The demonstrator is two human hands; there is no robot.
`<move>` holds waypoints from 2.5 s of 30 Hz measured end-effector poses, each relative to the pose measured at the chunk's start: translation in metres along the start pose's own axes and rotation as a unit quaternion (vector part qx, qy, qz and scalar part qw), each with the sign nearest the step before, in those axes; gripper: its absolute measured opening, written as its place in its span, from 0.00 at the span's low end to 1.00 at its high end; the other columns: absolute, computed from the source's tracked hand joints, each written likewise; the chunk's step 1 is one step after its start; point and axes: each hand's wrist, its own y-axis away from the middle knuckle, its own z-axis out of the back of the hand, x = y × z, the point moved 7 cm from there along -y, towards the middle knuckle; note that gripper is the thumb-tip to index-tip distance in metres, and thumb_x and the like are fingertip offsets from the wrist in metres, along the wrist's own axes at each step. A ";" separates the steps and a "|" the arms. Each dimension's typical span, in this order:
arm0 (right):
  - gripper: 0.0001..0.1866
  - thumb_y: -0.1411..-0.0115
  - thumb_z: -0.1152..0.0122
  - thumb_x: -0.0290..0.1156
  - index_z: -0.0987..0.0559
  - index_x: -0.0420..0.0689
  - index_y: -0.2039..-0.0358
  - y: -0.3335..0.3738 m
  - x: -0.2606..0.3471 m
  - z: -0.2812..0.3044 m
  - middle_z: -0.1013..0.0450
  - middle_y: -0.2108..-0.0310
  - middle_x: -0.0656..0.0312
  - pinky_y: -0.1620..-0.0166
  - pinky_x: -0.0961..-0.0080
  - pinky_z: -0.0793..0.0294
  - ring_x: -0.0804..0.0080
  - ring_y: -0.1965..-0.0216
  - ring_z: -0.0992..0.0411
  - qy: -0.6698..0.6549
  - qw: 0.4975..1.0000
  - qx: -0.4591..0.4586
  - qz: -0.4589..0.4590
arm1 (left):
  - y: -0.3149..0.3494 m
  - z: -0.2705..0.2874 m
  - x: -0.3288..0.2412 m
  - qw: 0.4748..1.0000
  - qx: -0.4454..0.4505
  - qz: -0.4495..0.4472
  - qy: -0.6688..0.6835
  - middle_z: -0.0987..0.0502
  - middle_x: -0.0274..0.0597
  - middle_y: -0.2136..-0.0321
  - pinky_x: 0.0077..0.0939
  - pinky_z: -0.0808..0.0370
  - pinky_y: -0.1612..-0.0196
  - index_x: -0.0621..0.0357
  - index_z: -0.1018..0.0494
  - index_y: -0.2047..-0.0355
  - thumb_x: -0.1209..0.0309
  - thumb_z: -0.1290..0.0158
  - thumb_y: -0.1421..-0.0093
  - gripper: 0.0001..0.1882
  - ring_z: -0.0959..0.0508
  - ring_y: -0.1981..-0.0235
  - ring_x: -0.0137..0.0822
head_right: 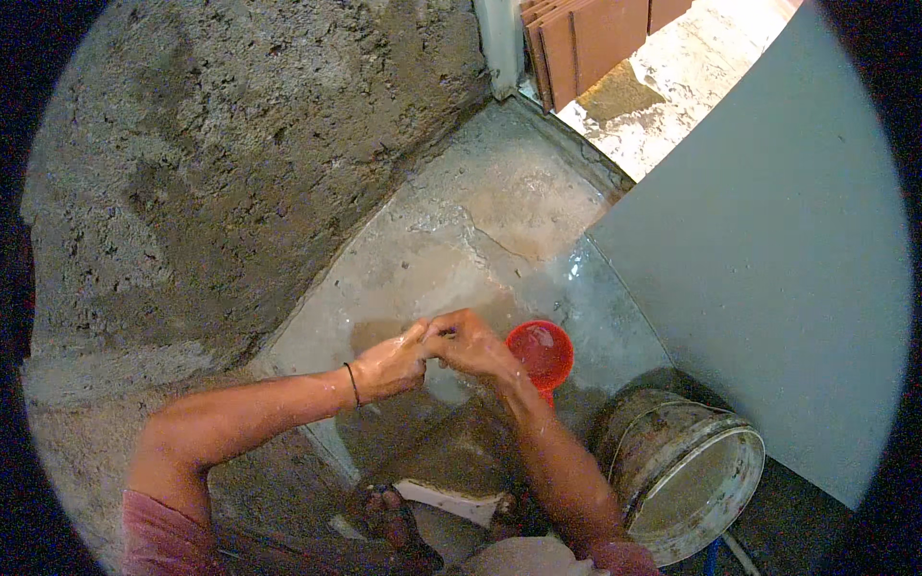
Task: Wash hands with water from a bucket using a small scoop.
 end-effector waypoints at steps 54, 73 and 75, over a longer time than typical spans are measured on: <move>0.10 0.45 0.37 0.26 0.18 0.35 0.63 0.000 0.008 -0.028 0.22 0.73 0.63 0.68 0.75 0.26 0.79 0.72 0.27 0.115 0.986 0.001 0.116 | 0.001 0.004 -0.039 0.986 -0.108 -0.037 0.125 0.20 0.34 0.82 0.43 0.29 0.61 0.43 0.20 0.85 0.60 0.45 0.53 0.09 0.19 0.74 0.38; 0.03 0.42 0.38 0.24 0.18 0.39 0.70 0.001 -0.032 -0.034 0.25 0.79 0.67 0.76 0.82 0.34 0.83 0.79 0.31 -0.196 0.978 0.048 -0.056 | 0.001 -0.004 -0.049 0.985 -0.121 -0.077 0.096 0.22 0.34 0.85 0.38 0.30 0.73 0.45 0.24 0.89 0.62 0.45 0.54 0.10 0.21 0.77 0.37; 0.03 0.42 0.39 0.24 0.18 0.38 0.71 -0.002 -0.028 -0.029 0.26 0.79 0.67 0.76 0.82 0.33 0.83 0.79 0.30 -0.090 0.994 0.026 -0.048 | 0.001 0.001 -0.048 0.984 -0.136 -0.072 0.092 0.22 0.34 0.85 0.38 0.30 0.73 0.45 0.24 0.89 0.62 0.45 0.54 0.10 0.21 0.78 0.37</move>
